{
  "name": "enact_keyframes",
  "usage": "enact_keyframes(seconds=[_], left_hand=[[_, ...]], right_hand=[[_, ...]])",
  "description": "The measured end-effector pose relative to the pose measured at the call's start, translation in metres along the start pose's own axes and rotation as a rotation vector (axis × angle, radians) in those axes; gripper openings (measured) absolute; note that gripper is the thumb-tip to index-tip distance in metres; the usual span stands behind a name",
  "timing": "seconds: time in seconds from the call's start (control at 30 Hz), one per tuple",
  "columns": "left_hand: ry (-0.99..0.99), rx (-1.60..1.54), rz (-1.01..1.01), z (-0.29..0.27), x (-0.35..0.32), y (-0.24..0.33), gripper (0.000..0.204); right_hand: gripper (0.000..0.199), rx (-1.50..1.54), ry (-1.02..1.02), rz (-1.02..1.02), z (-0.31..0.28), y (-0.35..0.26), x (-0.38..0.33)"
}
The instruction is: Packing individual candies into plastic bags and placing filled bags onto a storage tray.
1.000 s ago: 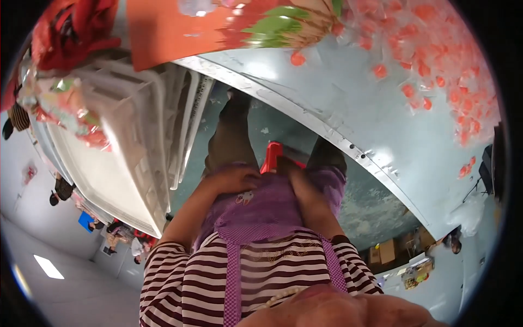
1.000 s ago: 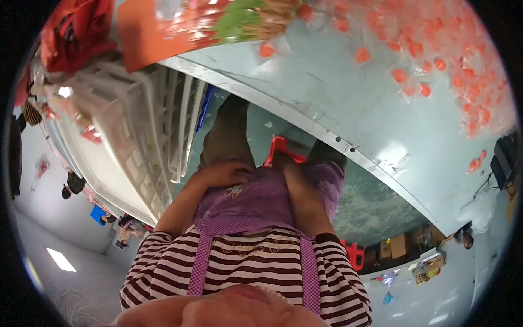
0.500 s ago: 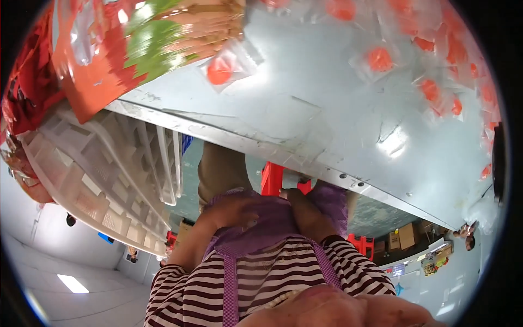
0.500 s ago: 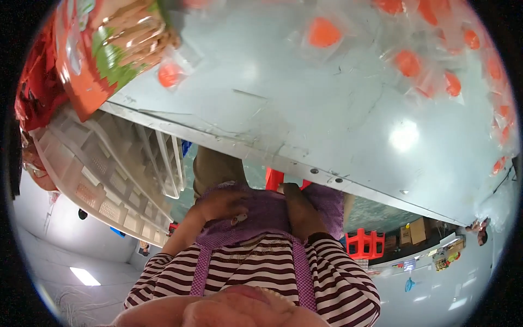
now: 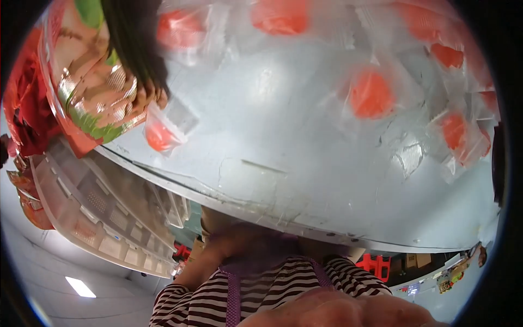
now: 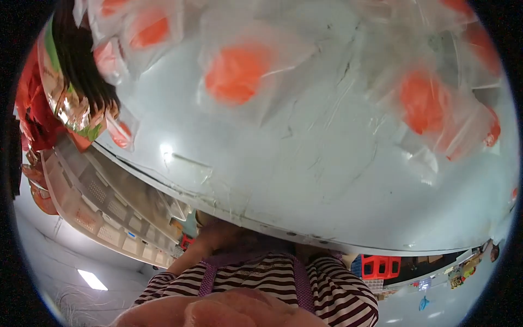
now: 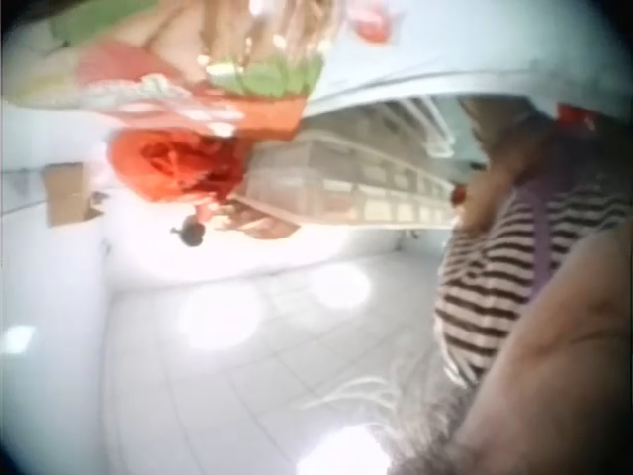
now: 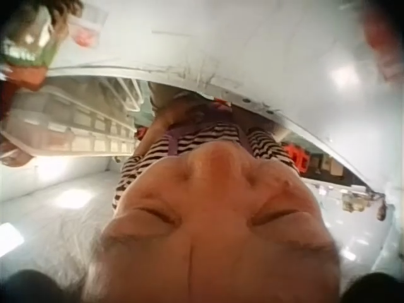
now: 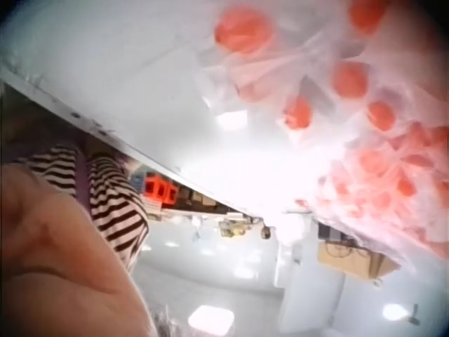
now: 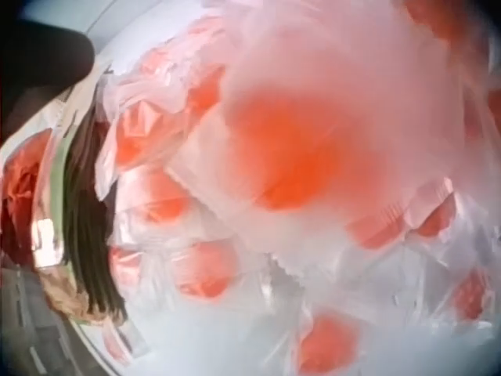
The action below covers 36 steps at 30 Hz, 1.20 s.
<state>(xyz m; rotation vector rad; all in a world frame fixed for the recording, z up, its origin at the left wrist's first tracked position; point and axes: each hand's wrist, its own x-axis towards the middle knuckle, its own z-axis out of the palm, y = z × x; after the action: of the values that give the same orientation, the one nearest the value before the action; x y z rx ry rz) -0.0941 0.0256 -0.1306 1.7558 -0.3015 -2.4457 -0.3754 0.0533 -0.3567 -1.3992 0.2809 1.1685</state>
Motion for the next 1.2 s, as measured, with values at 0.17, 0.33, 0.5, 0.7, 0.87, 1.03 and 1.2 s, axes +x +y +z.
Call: enact_keyframes(seconds=[0.17, 0.33, 0.5, 0.7, 0.87, 1.03, 1.2], left_hand=[[-0.119, 0.163, -0.076, -0.016, -0.006, 0.024, 0.055], [-0.065, 0.244, 0.104, -0.013, 0.001, 0.012, 0.055], [-0.030, 0.179, 0.135, -0.012, -0.003, 0.013, 0.042], [0.217, 0.225, 0.325, -0.011, -0.005, 0.006, 0.040], [0.293, 0.340, 0.328, -0.038, -0.010, 0.025, 0.042], [0.472, 0.440, 0.337, -0.066, -0.011, 0.027, 0.043], [0.630, 0.349, 0.549, -0.082, 0.000, 0.018, 0.039]], right_hand=[[0.035, 0.063, 0.003, -0.062, 0.016, 0.004, 0.029], [0.036, 0.129, 0.027, -0.098, 0.030, 0.015, 0.032], [0.037, 0.128, 0.063, -0.095, 0.003, -0.010, 0.051], [0.039, 0.018, 0.130, -0.157, -0.043, -0.007, 0.053], [0.036, -0.381, 0.720, -0.442, -0.118, -0.001, 0.105], [0.036, -0.352, 0.658, -0.531, -0.174, -0.008, 0.061], [0.036, -0.327, 0.515, -0.613, -0.180, 0.185, -0.159]])
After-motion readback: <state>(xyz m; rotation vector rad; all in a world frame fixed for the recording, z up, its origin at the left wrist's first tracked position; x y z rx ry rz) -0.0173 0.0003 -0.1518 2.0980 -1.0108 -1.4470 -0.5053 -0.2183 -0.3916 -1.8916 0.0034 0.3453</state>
